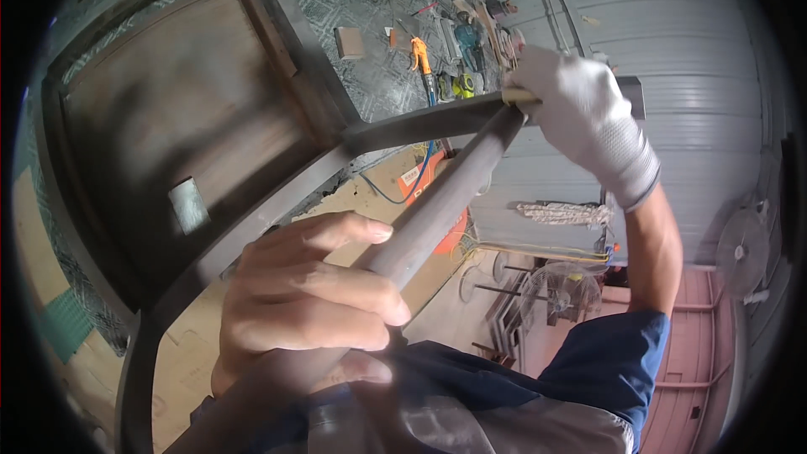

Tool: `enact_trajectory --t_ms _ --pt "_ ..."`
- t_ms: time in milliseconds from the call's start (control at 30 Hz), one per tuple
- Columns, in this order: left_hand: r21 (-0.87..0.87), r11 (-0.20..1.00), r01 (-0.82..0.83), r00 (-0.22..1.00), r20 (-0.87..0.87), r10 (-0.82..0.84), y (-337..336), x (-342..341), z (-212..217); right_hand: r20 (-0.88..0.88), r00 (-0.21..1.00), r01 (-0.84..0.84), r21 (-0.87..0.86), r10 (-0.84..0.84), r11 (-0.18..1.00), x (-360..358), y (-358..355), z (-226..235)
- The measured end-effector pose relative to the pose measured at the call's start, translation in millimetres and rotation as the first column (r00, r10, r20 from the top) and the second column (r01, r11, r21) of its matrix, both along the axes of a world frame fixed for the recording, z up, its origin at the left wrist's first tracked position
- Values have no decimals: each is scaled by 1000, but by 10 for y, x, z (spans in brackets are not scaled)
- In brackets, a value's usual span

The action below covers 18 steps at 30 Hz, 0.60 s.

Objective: The person sands the metal frame of a chair using a sanding block by hand, working over the joints and legs to smooth the surface.

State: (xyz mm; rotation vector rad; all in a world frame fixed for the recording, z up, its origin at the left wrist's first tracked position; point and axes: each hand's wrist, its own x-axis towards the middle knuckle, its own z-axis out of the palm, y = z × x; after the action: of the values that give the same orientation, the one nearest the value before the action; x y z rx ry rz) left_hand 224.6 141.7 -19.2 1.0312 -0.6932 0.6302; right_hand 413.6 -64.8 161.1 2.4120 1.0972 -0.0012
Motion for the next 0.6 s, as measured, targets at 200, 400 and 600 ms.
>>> enact_trajectory --t_ms 200,400,600 --pt "5 1000 -19 1000 11 19 -5 20 55 79 996 -46 7 46 999 -380 -80 147" --pt "17 999 44 999 1 -44 15 -8 -13 145 936 276 266 -321 924 -632 -15 351" --pt "128 992 19 999 -44 -13 60 -53 17 195 972 -164 177 129 970 -521 -189 40"
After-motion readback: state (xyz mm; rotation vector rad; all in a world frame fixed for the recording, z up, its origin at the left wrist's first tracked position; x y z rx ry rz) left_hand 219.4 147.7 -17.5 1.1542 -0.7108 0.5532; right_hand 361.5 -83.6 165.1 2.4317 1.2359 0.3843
